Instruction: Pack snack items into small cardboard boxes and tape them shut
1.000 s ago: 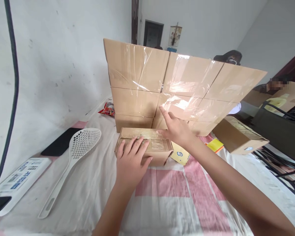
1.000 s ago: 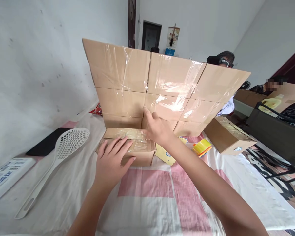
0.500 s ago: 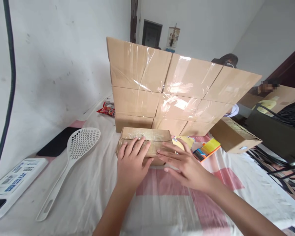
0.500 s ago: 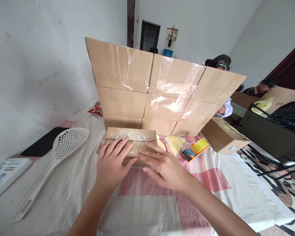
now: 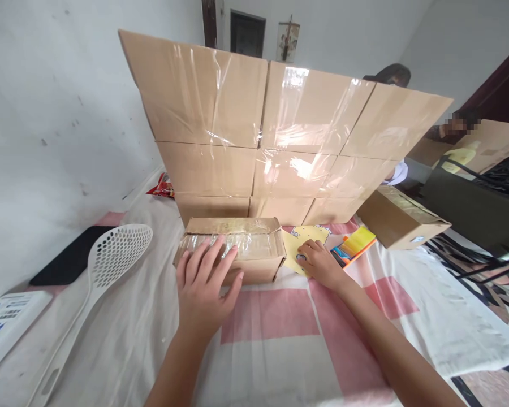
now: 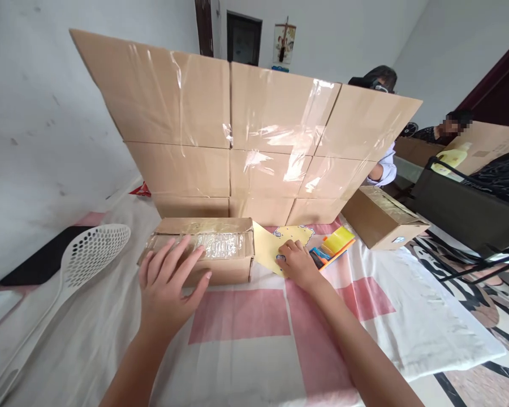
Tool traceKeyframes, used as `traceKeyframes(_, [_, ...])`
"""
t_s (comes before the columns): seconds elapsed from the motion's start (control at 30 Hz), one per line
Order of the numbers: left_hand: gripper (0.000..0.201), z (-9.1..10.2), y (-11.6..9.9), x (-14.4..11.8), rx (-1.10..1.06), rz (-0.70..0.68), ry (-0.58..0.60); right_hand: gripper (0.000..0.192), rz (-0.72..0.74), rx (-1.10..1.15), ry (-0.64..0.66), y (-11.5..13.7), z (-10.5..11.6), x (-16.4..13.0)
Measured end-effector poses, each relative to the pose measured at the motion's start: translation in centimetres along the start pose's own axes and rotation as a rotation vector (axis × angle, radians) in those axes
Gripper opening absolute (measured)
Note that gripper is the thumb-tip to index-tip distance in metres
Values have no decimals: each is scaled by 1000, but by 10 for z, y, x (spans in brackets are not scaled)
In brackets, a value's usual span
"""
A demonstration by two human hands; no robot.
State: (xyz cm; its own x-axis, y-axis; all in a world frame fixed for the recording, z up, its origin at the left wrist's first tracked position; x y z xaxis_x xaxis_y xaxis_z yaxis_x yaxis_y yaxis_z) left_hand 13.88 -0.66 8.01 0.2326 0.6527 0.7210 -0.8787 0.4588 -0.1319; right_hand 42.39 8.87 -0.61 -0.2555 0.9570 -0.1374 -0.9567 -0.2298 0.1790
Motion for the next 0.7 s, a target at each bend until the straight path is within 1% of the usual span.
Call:
traceKeyframes(0.13, [37,7,-10,-5,-29,-20,-92,11,-21,74,-1,-1,-7,5])
traceKeyframes(0.23, [34,10,-26,-11,-41,-80,-140,8,-24,123,3,-1,-10,6])
traceKeyframes(0.3, [34,10,-39,-14,-50,-143,-146,7,-36,151,2,-2,-12,6])
traceKeyframes(0.4, [35,6,-61,-18,-94,-265,-98,10,-63,198,-10,-9,-15,5])
traceKeyframes(0.5, [33,-5,-82,-22,-140,-373,-2,11,-79,255,-19,-17,-16,4])
traceKeyframes(0.6, [27,-10,-99,-28,-190,-464,2,14,-53,313,-23,-19,-18,2])
traceKeyframes(0.67, [22,-15,-116,-34,-164,-598,42,17,-10,416,-63,-19,-16,-2])
traceKeyframes(0.7, [19,-20,-125,-38,-129,-676,93,17,13,499,-94,-18,-13,-4])
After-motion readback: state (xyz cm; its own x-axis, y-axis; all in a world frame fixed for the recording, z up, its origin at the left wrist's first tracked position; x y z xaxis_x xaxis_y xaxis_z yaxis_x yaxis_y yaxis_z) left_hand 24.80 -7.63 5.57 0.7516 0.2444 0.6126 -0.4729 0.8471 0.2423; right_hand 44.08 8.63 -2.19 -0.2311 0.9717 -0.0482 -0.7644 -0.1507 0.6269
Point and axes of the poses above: each hand's wrist, its own x-axis towards the middle knuckle, its own z-axis out of the back of the hand, y = z × x, the point moved 10 cm from there along x, towards the middle knuckle, and after that the axes turned 13 degrees about y, right-handed, at the moved point
